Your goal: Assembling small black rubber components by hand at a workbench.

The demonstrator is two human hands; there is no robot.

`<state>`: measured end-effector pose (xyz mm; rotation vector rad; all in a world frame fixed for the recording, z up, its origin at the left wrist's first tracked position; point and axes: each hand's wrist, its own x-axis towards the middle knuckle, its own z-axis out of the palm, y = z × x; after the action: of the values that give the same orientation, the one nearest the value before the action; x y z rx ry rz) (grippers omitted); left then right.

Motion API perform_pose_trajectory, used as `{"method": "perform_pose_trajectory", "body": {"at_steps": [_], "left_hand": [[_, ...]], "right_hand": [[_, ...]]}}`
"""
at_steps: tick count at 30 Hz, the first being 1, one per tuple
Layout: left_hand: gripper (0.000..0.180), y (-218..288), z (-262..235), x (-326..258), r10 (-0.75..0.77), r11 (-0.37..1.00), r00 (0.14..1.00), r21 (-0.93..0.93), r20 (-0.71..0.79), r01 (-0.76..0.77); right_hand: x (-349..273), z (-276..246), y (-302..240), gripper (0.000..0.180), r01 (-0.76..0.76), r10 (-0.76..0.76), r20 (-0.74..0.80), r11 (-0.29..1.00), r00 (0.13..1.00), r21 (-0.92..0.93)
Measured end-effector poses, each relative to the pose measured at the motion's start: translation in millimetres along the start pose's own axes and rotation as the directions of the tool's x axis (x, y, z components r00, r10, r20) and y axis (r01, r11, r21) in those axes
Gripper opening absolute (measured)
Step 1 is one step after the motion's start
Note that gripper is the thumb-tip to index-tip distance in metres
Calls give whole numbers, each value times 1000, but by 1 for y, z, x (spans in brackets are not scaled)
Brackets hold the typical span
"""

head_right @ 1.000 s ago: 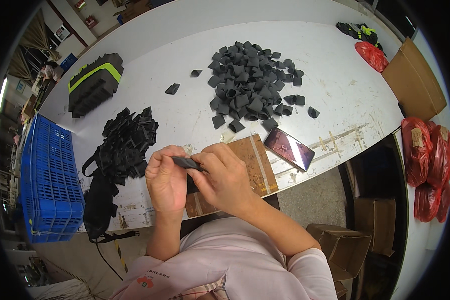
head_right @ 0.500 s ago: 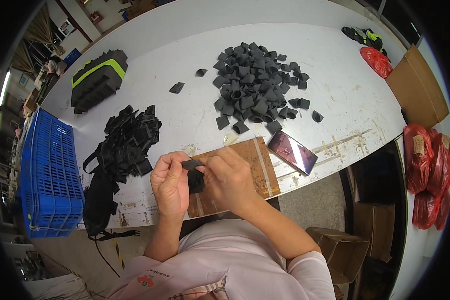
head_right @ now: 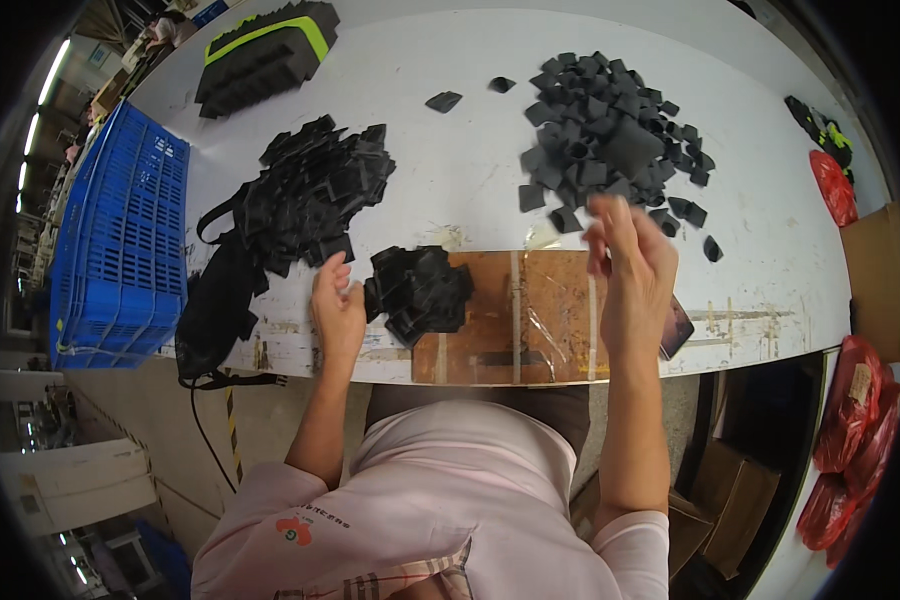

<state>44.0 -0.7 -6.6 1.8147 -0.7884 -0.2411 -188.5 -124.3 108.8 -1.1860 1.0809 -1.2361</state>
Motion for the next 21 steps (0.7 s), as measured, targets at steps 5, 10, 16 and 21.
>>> {"method": "perform_pose_trajectory", "body": {"at_steps": [5, 10, 16, 21], "left_hand": [[22, -45, -20, -1, 149, 828, 957, 497, 251, -259], [19, -62, -40, 5, -117, 991, 968, 88, 222, 100], [18, 23, -36, -12, -73, 909, 787, -283, 612, 305], [17, 63, -17, -41, -289, 707, 854, -505, 433, 495]], "right_hand": [[-75, 7, 47, 27, -257, 270, 237, 963, 933, -86], [-97, 31, 78, 19, -22, 260, 603, 928, 754, -372], [-90, 67, 69, 16, 361, -141, 565, 883, 813, -300], [-85, 57, 68, 20, 657, -432, 503, 592, 748, -467]]}}
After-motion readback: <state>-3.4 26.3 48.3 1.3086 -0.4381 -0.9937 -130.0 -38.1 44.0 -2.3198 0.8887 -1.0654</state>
